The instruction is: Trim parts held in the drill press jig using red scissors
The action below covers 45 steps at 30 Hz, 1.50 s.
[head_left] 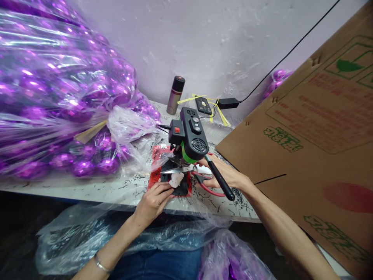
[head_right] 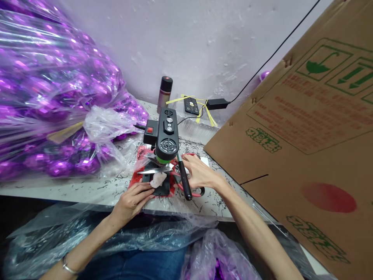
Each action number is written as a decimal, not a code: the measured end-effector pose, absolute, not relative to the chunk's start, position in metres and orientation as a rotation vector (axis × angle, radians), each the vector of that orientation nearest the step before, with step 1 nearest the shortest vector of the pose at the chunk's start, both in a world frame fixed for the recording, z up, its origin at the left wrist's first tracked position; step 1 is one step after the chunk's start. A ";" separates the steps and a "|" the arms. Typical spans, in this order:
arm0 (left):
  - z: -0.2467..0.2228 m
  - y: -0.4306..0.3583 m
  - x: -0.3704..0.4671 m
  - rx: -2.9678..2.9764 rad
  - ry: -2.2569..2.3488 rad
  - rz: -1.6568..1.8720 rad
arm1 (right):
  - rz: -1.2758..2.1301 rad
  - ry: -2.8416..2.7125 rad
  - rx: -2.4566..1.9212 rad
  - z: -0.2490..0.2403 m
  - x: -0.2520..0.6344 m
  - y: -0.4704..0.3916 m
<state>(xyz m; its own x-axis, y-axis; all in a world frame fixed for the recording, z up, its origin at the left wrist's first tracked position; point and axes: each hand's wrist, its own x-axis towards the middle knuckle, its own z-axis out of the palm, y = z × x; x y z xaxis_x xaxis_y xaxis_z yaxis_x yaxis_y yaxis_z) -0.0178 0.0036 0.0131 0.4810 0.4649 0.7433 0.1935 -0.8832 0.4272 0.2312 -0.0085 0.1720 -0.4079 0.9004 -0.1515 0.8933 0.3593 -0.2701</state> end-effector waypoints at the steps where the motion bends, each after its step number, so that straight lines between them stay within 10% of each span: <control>1: 0.013 0.004 -0.018 2.448 0.561 1.357 | 0.472 -2.542 -1.714 0.170 0.230 -0.012; 45: 0.007 0.003 -0.017 2.412 0.569 1.379 | 0.326 -2.466 -1.758 0.147 0.237 -0.023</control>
<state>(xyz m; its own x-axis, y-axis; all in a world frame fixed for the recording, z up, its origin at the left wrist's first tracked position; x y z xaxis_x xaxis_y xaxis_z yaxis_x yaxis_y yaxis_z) -0.0166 0.0027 0.0075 0.4596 0.4795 0.7476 0.1868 -0.8751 0.4464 0.2366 -0.0233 0.1466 -0.3305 0.9427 -0.0459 0.9222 0.3123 -0.2280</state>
